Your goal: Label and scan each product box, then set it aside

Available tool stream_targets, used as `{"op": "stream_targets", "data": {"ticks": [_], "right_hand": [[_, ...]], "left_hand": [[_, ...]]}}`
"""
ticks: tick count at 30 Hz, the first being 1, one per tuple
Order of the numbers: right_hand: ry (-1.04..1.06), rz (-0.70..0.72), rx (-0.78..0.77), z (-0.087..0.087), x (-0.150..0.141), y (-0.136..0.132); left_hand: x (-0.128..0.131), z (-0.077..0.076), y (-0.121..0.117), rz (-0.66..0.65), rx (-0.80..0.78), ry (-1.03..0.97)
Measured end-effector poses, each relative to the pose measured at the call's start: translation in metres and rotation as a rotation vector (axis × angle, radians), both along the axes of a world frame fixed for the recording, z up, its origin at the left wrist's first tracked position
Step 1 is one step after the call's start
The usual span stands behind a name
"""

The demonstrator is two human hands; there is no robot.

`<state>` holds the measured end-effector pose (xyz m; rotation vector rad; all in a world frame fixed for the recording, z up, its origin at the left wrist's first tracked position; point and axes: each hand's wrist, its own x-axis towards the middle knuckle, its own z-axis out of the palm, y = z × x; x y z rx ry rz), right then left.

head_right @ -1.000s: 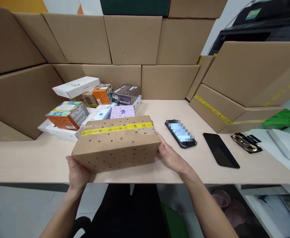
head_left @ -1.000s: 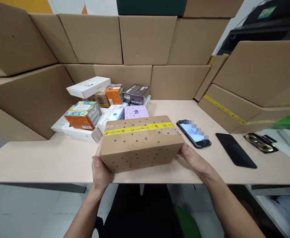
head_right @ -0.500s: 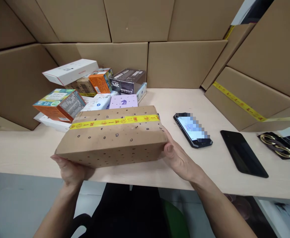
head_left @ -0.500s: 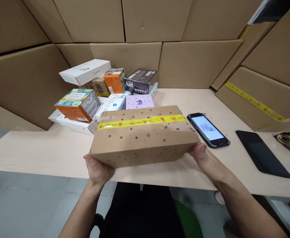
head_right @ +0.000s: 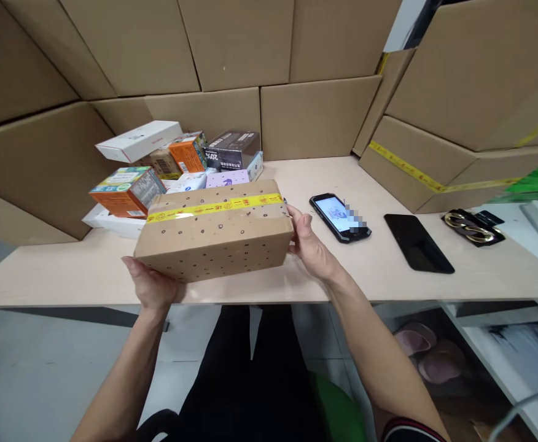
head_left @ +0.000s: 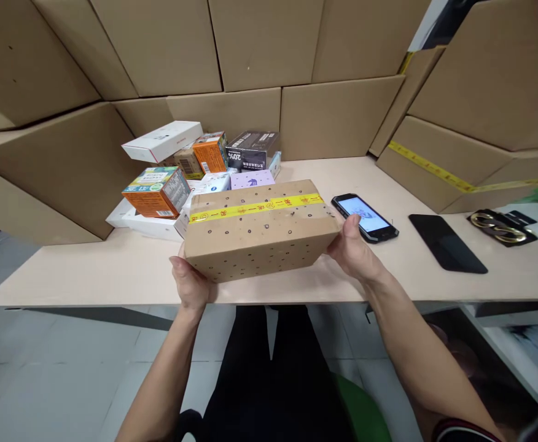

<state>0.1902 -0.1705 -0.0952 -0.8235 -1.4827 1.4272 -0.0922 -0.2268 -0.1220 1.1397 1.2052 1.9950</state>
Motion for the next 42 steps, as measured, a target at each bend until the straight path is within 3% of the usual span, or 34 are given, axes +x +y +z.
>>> {"op": "stream_targets", "data": {"ticks": [4,8,17,22,25,35,42], "right_hand": [[0.059,-0.174,0.071,0.003,-0.002,-0.02],[0.087,-0.262,0.1,0.0,0.002,-0.038],[0.064,-0.275,0.097,-0.039,0.013,-0.046],[0.122,-0.327,0.082,-0.046,0.015,-0.05],[0.189,-0.4,0.075,-0.048,0.013,-0.047],[0.265,-0.412,0.025,-0.044,0.005,-0.036],[0.259,-0.402,0.001,-0.044,0.002,-0.033]], "left_hand": [[-0.004,-0.008,-0.014,0.07,0.139,0.058],[0.001,-0.011,-0.025,0.068,0.164,0.092],[0.009,-0.012,-0.031,0.14,0.159,0.127],[0.004,-0.015,-0.031,0.04,0.243,0.258],[0.001,-0.017,-0.03,-0.02,0.304,0.237],[0.009,-0.011,-0.024,0.111,0.224,0.106],[0.002,-0.009,-0.02,-0.006,0.02,-0.017]]}}
